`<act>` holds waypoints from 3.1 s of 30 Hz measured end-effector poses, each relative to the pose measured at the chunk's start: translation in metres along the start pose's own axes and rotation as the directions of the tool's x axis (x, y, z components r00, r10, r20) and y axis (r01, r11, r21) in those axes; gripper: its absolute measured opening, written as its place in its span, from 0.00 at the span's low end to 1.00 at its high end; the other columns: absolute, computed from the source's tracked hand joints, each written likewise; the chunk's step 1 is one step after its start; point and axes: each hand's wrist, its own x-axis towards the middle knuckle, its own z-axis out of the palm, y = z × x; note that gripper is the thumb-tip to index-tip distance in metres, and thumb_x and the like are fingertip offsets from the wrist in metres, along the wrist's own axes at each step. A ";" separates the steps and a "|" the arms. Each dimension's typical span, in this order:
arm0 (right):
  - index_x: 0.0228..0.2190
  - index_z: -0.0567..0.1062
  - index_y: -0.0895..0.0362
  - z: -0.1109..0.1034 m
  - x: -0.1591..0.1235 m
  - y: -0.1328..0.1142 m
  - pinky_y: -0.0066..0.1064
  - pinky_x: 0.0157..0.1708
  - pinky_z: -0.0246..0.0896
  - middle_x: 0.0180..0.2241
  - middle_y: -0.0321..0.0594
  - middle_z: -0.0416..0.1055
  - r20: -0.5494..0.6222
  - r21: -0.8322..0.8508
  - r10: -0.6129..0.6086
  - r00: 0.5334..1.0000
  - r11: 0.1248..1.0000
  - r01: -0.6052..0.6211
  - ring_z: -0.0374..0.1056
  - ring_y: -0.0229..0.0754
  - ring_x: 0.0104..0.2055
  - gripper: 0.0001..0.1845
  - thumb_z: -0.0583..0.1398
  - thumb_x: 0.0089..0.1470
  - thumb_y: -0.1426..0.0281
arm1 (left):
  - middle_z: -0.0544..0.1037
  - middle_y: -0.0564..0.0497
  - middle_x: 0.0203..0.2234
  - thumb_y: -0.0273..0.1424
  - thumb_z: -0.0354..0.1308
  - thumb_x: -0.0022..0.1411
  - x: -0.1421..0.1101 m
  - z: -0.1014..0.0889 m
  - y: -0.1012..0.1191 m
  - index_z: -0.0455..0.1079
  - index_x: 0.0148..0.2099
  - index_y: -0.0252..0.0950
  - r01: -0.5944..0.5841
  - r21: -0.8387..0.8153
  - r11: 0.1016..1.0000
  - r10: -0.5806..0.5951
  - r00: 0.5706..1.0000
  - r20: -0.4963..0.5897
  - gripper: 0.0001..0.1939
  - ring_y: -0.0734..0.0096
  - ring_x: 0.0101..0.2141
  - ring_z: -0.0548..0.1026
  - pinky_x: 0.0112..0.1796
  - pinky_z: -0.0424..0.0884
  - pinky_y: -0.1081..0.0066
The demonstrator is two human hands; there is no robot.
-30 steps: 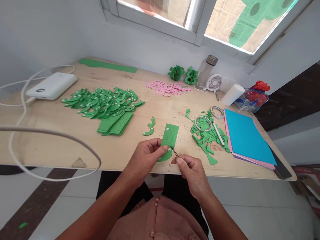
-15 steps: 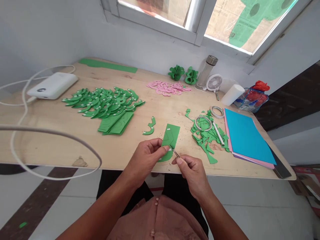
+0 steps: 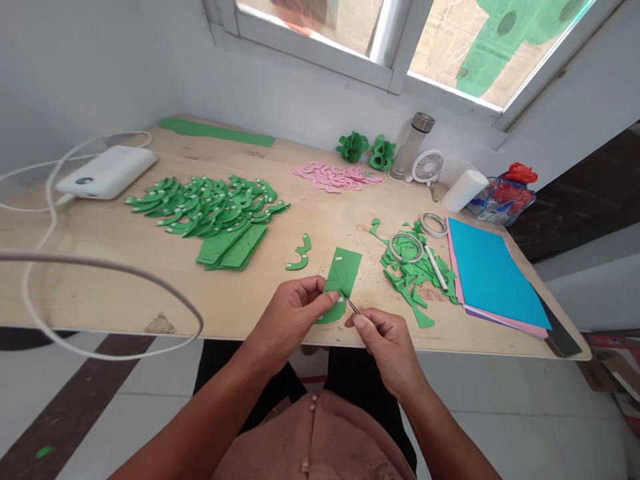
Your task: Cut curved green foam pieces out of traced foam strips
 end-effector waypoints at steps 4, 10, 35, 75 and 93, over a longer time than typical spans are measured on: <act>0.24 0.78 0.59 0.000 0.001 0.000 0.27 0.21 0.40 0.18 0.31 0.56 -0.006 -0.017 -0.011 1.000 1.000 0.011 0.44 0.33 0.21 0.19 0.60 0.52 0.55 | 0.66 0.57 0.18 0.37 0.62 0.49 0.001 0.000 -0.002 0.65 0.22 0.37 0.024 -0.036 0.999 -0.024 1.000 -0.005 0.12 0.75 0.22 0.62 0.26 0.60 0.74; 0.25 0.77 0.59 -0.001 0.001 -0.004 0.27 0.20 0.40 0.17 0.30 0.54 0.015 -0.003 0.006 1.000 1.000 -0.006 0.44 0.33 0.20 0.20 0.60 0.51 0.54 | 0.68 0.56 0.20 0.35 0.63 0.50 0.004 -0.002 -0.006 0.69 0.24 0.36 0.013 -0.075 0.997 -0.014 1.000 -0.023 0.10 0.75 0.25 0.63 0.29 0.61 0.74; 0.23 0.73 0.58 0.008 0.015 -0.005 0.26 0.20 0.40 0.17 0.28 0.55 -0.126 0.256 -0.004 0.992 0.966 0.037 0.44 0.31 0.20 0.08 0.64 0.47 0.67 | 0.77 0.52 0.25 0.33 0.66 0.54 -0.009 0.003 -0.015 0.76 0.32 0.34 0.159 -0.357 0.920 -0.138 0.987 0.084 0.07 0.72 0.29 0.71 0.36 0.68 0.73; 0.28 0.70 0.57 0.009 -0.010 0.023 0.30 0.20 0.44 0.16 0.30 0.56 -0.001 0.291 -0.175 0.985 0.942 0.167 0.50 0.35 0.19 0.20 0.54 0.61 0.54 | 0.77 0.50 0.20 0.33 0.68 0.51 -0.001 -0.010 -0.013 0.71 0.30 0.32 0.238 -0.479 0.845 -0.181 0.970 0.163 0.11 0.78 0.18 0.72 0.22 0.67 0.80; 0.27 0.70 0.57 0.014 -0.009 0.020 0.28 0.21 0.43 0.16 0.29 0.55 0.018 0.294 -0.145 0.989 0.946 0.133 0.49 0.34 0.19 0.22 0.55 0.59 0.52 | 0.79 0.48 0.20 0.33 0.68 0.51 -0.008 -0.008 -0.012 0.73 0.30 0.31 0.274 -0.497 0.823 -0.182 0.957 0.225 0.10 0.78 0.16 0.71 0.20 0.66 0.80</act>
